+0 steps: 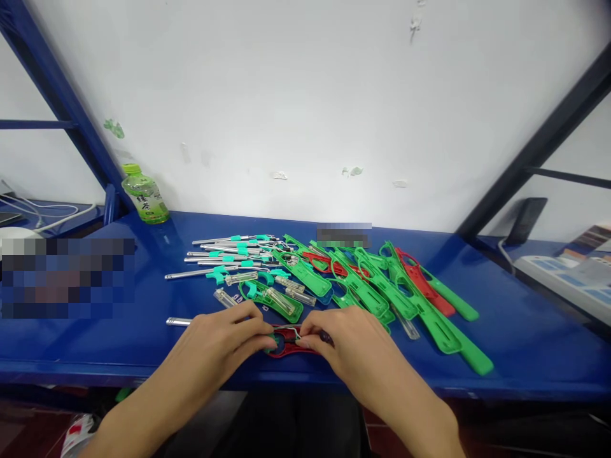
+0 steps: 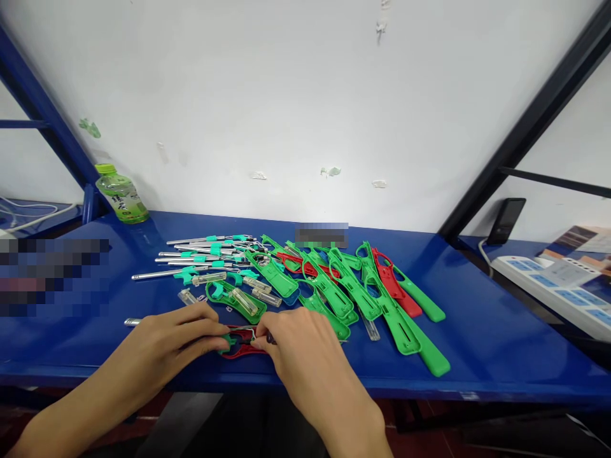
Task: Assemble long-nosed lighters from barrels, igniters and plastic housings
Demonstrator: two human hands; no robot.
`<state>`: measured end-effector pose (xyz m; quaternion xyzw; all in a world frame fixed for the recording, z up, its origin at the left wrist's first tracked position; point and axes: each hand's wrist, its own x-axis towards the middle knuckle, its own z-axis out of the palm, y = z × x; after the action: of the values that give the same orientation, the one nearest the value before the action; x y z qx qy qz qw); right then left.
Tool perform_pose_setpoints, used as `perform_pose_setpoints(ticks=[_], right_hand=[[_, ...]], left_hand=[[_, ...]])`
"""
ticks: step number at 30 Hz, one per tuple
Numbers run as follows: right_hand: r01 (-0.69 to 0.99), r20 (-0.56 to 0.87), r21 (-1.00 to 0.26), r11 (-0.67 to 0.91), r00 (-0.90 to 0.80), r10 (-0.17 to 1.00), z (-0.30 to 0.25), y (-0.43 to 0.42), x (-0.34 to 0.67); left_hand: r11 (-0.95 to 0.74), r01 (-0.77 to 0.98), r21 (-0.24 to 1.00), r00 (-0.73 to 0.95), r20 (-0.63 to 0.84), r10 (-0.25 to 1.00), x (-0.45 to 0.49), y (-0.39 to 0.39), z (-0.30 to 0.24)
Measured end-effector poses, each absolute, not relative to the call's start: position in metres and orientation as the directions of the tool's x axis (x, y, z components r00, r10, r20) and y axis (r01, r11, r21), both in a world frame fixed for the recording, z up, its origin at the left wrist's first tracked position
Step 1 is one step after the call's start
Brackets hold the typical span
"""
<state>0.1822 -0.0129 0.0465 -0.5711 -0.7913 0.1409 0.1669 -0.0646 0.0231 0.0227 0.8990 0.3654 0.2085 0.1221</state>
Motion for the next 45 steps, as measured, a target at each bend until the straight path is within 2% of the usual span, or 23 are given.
perform_pose_setpoints(ticks=[6, 8, 15, 26, 39, 45], right_hand=[[0.842, 0.116, -0.432, 0.324, -0.304, 0.945, 0.045, -0.014, 0.183], [0.839, 0.118, -0.434, 0.328, -0.308, 0.944, 0.046, -0.014, 0.183], [0.833, 0.134, -0.415, 0.366, -0.341, 0.930, 0.044, -0.012, 0.185], [0.823, 0.154, -0.402, 0.401, -0.371, 0.916, 0.040, -0.011, 0.185], [0.800, 0.168, -0.427, 0.422, -0.388, 0.906, 0.042, -0.012, 0.185], [0.796, 0.176, -0.403, 0.452, -0.417, 0.892, 0.042, -0.011, 0.187]], left_hand=[[-0.722, 0.685, 0.100, 0.690, 0.230, 0.686, -0.076, 0.019, 0.023], [-0.713, 0.698, 0.063, 0.684, 0.235, 0.691, -0.076, 0.018, 0.023], [-0.675, 0.727, 0.125, 0.638, 0.240, 0.732, -0.068, 0.016, 0.023], [-0.688, 0.695, 0.209, 0.624, 0.301, 0.721, -0.060, 0.016, 0.016], [-0.744, 0.664, 0.077, 0.719, 0.208, 0.663, -0.059, 0.014, 0.021], [-0.749, 0.660, 0.054, 0.706, 0.297, 0.643, -0.057, 0.012, 0.018]])
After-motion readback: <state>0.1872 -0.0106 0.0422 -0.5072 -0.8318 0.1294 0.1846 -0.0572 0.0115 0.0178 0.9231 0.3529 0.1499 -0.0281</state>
